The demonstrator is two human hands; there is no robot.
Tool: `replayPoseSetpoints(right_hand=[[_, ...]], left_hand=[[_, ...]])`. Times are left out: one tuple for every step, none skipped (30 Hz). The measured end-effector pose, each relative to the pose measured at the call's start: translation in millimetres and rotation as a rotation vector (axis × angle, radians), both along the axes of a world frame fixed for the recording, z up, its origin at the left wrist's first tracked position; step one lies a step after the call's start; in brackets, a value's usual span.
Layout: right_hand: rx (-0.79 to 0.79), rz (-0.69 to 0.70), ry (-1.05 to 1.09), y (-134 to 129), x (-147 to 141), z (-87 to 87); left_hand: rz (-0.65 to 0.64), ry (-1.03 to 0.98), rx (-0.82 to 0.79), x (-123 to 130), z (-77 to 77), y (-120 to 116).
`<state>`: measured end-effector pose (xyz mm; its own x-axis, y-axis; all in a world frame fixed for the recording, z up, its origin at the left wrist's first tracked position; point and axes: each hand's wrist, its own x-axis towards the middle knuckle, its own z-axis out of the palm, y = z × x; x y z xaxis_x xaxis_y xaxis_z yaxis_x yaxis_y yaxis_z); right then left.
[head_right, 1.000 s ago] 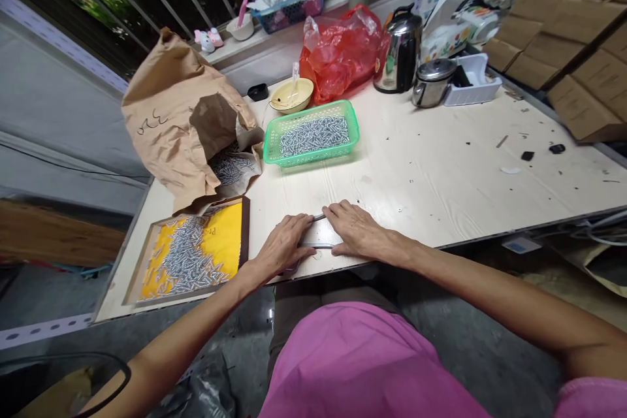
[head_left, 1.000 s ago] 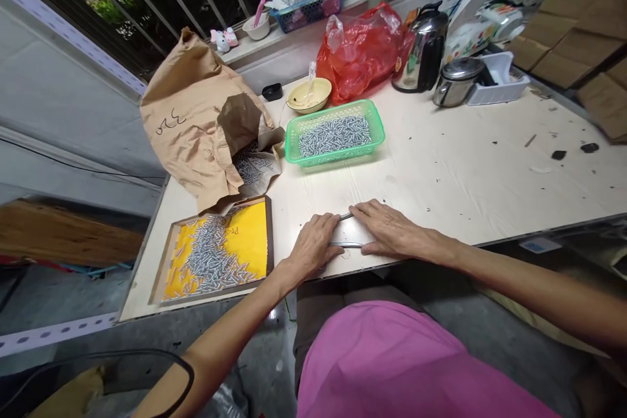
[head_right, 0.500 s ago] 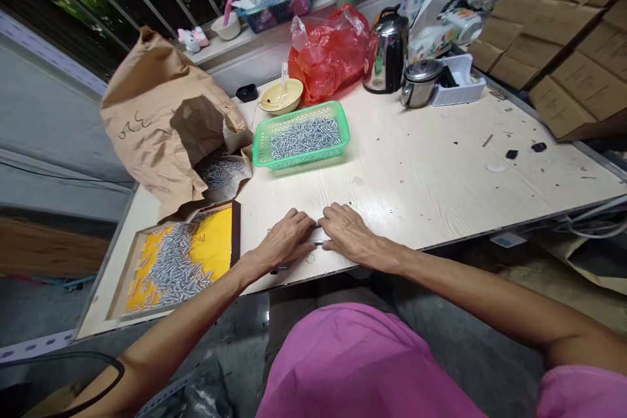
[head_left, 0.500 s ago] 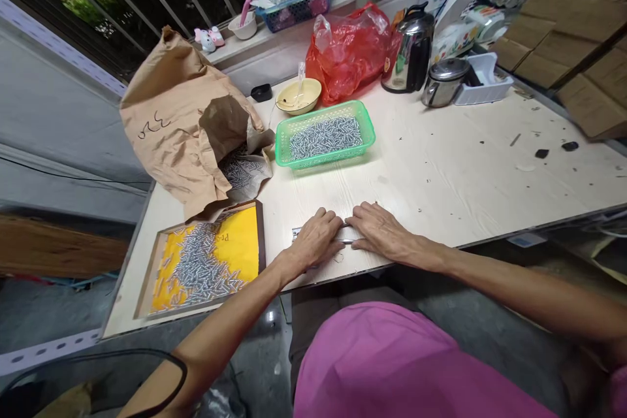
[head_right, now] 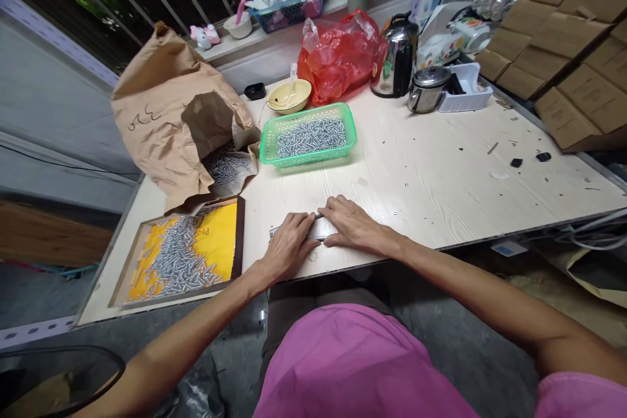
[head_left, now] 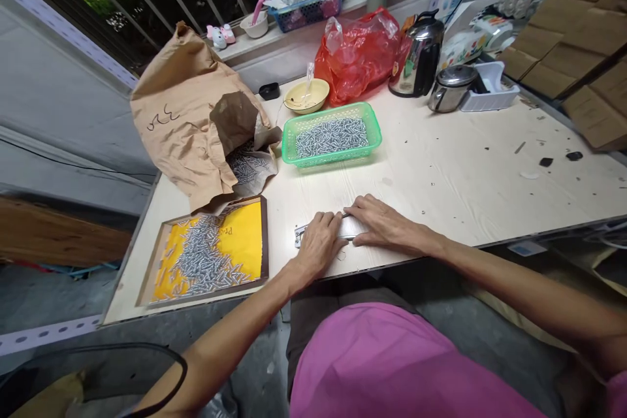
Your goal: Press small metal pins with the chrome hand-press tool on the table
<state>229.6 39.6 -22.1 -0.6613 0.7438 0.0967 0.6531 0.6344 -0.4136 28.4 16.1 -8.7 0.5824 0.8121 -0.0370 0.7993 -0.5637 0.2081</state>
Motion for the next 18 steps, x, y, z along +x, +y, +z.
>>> replayPoseSetpoints(right_hand=[[-0.008,0.028,0.005,3.6,3.3,-1.3],[-0.012,0.044,0.008,7.8,5.7,-3.8],[-0.011,0.04,0.009,12.4,7.2,-7.1],[-0.004,0.016,0.007,17.5,7.6,-10.6],[0.01,-0.019,0.002,23.1,7.0,-13.8],[0.029,-0.06,-0.008,29.1,5.7,-16.0],[0.05,-0.102,-0.025,35.3,3.8,-16.7],[0.068,-0.135,-0.049,41.4,1.3,-15.5],[0.082,-0.16,-0.078,46.7,-1.7,-12.5],[0.098,-0.183,-0.108,50.7,-5.6,-8.0],[0.119,-0.197,-0.135,52.8,-10.6,-2.3],[0.143,-0.187,-0.156,52.5,-17.2,3.8],[0.165,-0.139,-0.165,49.6,-25.6,9.7],[0.181,-0.054,-0.163,44.4,-36.0,14.7],[0.188,0.062,-0.156,37.3,-48.1,18.3],[0.184,0.195,-0.148,29.0,-61.6,20.4],[0.177,0.32,-0.148,20.5,-75.7,20.7],[0.176,0.428,-0.16,12.5,-89.5,19.5]], left_hand=[[0.019,-0.054,0.034,0.4,-4.3,-9.0],[0.028,-0.104,0.063,1.4,-9.1,-18.8],[0.025,-0.147,0.083,3.2,-14.0,-28.7],[0.012,-0.182,0.091,5.5,-18.6,-38.2],[-0.001,-0.212,0.093,8.2,-22.5,-46.6],[-0.006,-0.236,0.091,10.7,-25.7,-53.7],[-0.008,-0.255,0.088,13.0,-28.0,-59.3],[-0.006,-0.268,0.085,14.7,-29.5,-63.3],[0.0,-0.276,0.084,15.8,-30.3,-66.1],[0.005,-0.282,0.084,16.3,-30.6,-67.6],[0.006,-0.286,0.086,16.4,-30.7,-68.4],[0.005,-0.288,0.087,16.1,-30.9,-68.5],[0.003,-0.291,0.086,15.8,-31.4,-68.4],[-0.001,-0.296,0.081,15.6,-32.3,-68.1],[-0.005,-0.3,0.068,15.6,-33.7,-68.0],[-0.006,-0.301,0.052,15.8,-35.4,-68.2],[-0.001,-0.3,0.035,16.2,-37.4,-68.8],[0.012,-0.297,0.019,16.7,-39.5,-69.9]])
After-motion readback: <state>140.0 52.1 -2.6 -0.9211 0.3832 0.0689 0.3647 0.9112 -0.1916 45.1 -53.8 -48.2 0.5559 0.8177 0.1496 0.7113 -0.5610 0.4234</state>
